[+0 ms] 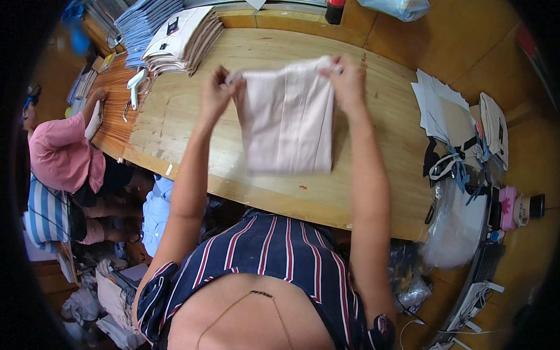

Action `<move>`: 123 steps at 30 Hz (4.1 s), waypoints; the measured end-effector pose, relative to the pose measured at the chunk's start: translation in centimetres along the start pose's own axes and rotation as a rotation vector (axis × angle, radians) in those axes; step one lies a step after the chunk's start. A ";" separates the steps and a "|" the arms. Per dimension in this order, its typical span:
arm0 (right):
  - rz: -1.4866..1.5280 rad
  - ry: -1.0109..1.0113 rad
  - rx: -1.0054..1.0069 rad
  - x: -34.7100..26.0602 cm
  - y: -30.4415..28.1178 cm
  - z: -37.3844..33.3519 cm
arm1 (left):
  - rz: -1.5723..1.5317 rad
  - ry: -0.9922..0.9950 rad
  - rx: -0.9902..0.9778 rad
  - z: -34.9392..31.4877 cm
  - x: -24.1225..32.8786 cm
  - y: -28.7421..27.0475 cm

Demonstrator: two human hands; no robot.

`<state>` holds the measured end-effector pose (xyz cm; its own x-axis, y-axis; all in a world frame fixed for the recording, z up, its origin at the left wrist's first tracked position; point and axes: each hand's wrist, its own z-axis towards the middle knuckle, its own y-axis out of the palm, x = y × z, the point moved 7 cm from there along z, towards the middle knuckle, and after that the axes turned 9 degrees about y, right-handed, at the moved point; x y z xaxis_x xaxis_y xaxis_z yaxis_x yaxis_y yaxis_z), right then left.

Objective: The person folds a light-colored shirt on a wooden table using a cardboard template, then attaches a tag using a tagging gun and trims a thread with snips.

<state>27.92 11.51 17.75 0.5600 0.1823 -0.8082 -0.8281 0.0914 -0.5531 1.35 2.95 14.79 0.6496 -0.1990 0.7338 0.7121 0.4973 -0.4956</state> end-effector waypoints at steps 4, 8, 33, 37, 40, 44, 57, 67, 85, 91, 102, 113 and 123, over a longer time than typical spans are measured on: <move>0.140 -0.364 0.048 -4.9 -5.8 -1.9 | -0.157 0.340 -0.003 1.9 8.3 -2.2; -0.184 -0.717 0.066 -0.1 -4.5 -8.6 | 0.108 0.642 -0.178 -3.3 7.3 0.6; -0.377 -0.007 -0.483 6.4 9.2 -8.3 | 0.265 0.270 -0.413 -22.2 3.3 5.4; 0.005 0.307 -0.778 8.8 9.4 -7.0 | 0.279 0.309 -0.424 -23.4 3.4 5.4; 0.049 0.320 -0.722 8.9 8.1 -5.4 | 0.125 0.188 -0.417 -22.9 3.5 4.8; -0.145 0.016 -0.125 7.3 4.0 -3.6 | 0.213 0.191 -0.248 -19.6 3.5 3.6; -0.284 -0.410 -0.120 6.6 6.9 -14.6 | 0.372 0.286 -0.409 -5.8 0.2 15.3; -0.076 -0.180 -0.076 7.2 5.8 -13.9 | 0.002 0.113 -0.529 -1.8 -2.4 19.7; -1.072 0.657 0.637 30.1 -22.8 -20.8 | 0.284 0.352 -0.489 -5.0 1.4 13.0; -0.881 0.814 0.546 29.5 -21.8 -21.6 | 0.024 0.189 -0.428 -2.1 -1.1 17.7; -0.459 0.467 0.239 22.1 -11.5 -17.3 | -0.020 0.186 -0.496 -2.6 -0.6 19.1; 0.014 0.298 -0.237 12.6 5.0 -6.2 | 0.053 0.159 -0.555 -1.8 -0.7 19.5; -0.098 0.222 -0.259 11.6 6.9 -5.1 | 0.038 0.136 -0.542 -2.1 -1.3 19.7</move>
<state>28.81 9.30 3.56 0.6526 -0.0350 -0.7569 -0.7514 -0.1585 -0.6405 15.06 11.24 3.15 0.6806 -0.3142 0.6619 0.6992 0.0085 -0.7149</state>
